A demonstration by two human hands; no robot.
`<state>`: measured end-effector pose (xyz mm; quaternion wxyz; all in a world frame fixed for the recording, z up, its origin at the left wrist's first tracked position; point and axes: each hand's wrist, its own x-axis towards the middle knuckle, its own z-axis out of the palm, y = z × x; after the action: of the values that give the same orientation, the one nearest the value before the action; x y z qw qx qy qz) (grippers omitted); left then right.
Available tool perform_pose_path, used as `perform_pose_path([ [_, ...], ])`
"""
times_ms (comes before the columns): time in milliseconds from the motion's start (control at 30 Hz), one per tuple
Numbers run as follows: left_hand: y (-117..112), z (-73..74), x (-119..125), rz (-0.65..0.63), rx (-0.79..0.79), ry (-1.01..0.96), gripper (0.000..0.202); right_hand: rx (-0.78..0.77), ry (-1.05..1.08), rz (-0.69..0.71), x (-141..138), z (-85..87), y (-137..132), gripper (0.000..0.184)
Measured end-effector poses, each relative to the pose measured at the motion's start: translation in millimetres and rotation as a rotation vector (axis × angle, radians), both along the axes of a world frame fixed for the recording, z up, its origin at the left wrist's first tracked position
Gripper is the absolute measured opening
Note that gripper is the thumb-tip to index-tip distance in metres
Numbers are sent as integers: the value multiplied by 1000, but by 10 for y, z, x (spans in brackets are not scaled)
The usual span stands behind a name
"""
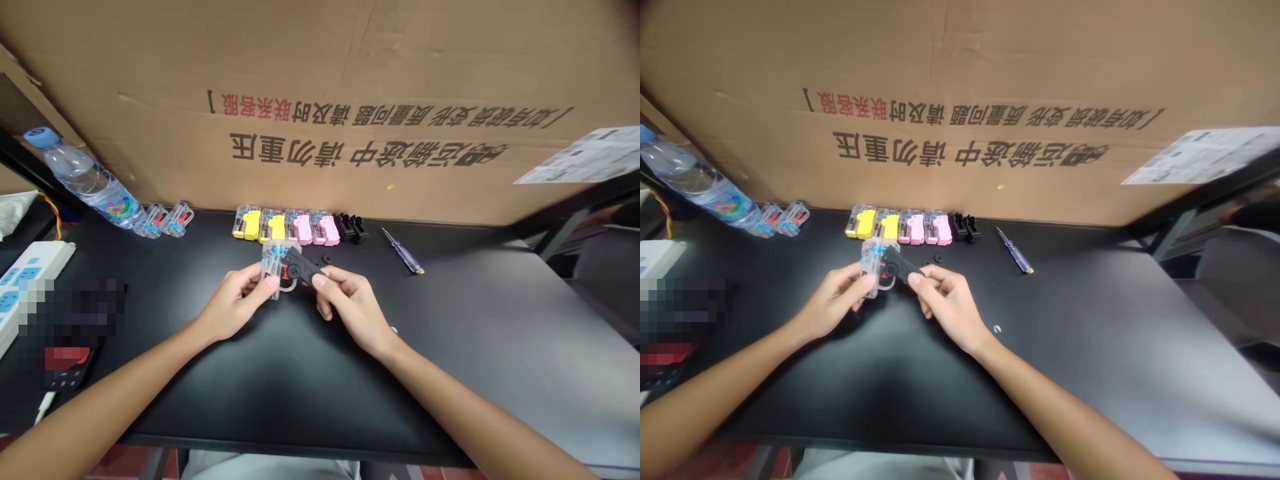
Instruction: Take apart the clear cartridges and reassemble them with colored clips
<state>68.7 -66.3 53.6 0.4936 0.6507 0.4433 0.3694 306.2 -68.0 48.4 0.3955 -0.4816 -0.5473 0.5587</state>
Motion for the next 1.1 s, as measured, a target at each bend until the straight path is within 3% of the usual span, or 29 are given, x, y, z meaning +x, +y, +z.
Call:
perform_pose_path([
  [167, 13, -15, 3, 55, -13, -7, 46, 41, 27, -89, 3, -25, -3, 57],
  [367, -41, -64, 79, -38, -67, 41, 38, -38, -73, 123, -118, 68, -87, 52],
  [533, -16, -35, 50, 113, 7, -61, 44, 33, -21, -97, -86, 72, -62, 52],
  [700, -48, -54, 75, -7, -19, 17, 42, 1, -88, 83, -96, 98, -94, 48],
  [867, -35, 12, 54, 121, 64, -70, 49, 110, -60, -118, -32, 62, -75, 56],
  [1100, -67, -69, 72, -28, 0, 48, 42, -7, -123, 159, -148, 62, -132, 57],
])
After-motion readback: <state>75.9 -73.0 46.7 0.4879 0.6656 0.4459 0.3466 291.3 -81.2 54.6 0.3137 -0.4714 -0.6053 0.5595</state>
